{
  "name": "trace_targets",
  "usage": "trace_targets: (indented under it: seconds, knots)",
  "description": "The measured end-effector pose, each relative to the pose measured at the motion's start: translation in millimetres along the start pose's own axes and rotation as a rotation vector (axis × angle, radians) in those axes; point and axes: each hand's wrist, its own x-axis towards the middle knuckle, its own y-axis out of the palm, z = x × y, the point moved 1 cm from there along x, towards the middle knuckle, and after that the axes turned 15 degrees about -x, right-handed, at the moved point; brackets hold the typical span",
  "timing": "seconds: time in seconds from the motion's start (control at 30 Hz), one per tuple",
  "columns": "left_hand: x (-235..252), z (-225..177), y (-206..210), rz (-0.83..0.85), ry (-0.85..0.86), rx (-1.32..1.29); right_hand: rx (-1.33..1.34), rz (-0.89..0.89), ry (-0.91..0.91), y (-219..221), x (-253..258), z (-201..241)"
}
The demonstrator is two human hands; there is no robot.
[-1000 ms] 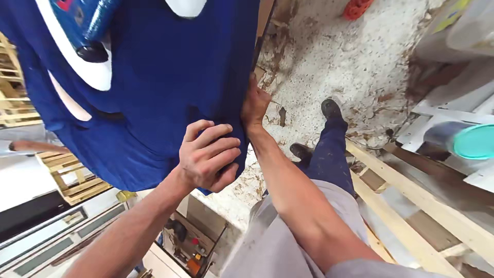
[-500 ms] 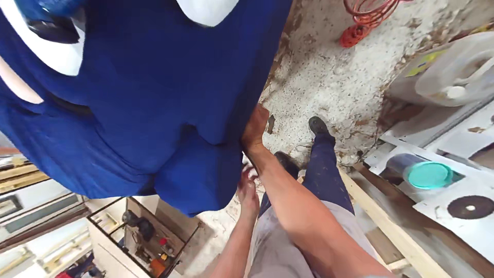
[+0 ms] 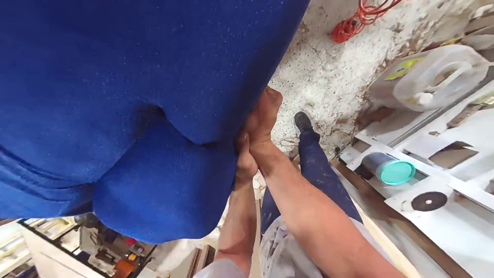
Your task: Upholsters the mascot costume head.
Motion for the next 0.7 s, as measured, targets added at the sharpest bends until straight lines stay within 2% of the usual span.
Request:
trace_targets:
  seconds: [0.07,0.17,0.3,0.43,0.57,0.63,0.7]
  knots:
    - [10.4,-10.2,10.9,-0.005,0.130,0.131,-0.039,0.024,0.042,-2.9,1.2,4.3]
    - [16.9,-13.4,13.9,0.021,0.209,0.221,-0.087,0.022,0.027,-4.2,4.4,4.6]
    - [19.6,-7.5,10.7,0.098,0.113,0.101,-0.045,0.055,-0.038,-7.8,7.5,3.1]
    - [21.9,-12.0,9.1,0.101,0.121,0.117,0.017,0.137,-0.082,-11.3,5.6,0.4]
    - [21.4,-26.2,33.3,-0.022,0.104,0.035,0.035,0.179,-0.067,-14.1,5.8,3.7]
    - [18.3,-18.8,36.9,-0.100,0.179,0.083,-0.053,0.173,-0.095,-15.8,9.8,7.0]
    - [15.0,3.2,30.9,-0.136,0.329,0.168,-0.207,0.209,-0.100,-25.9,15.3,7.0]
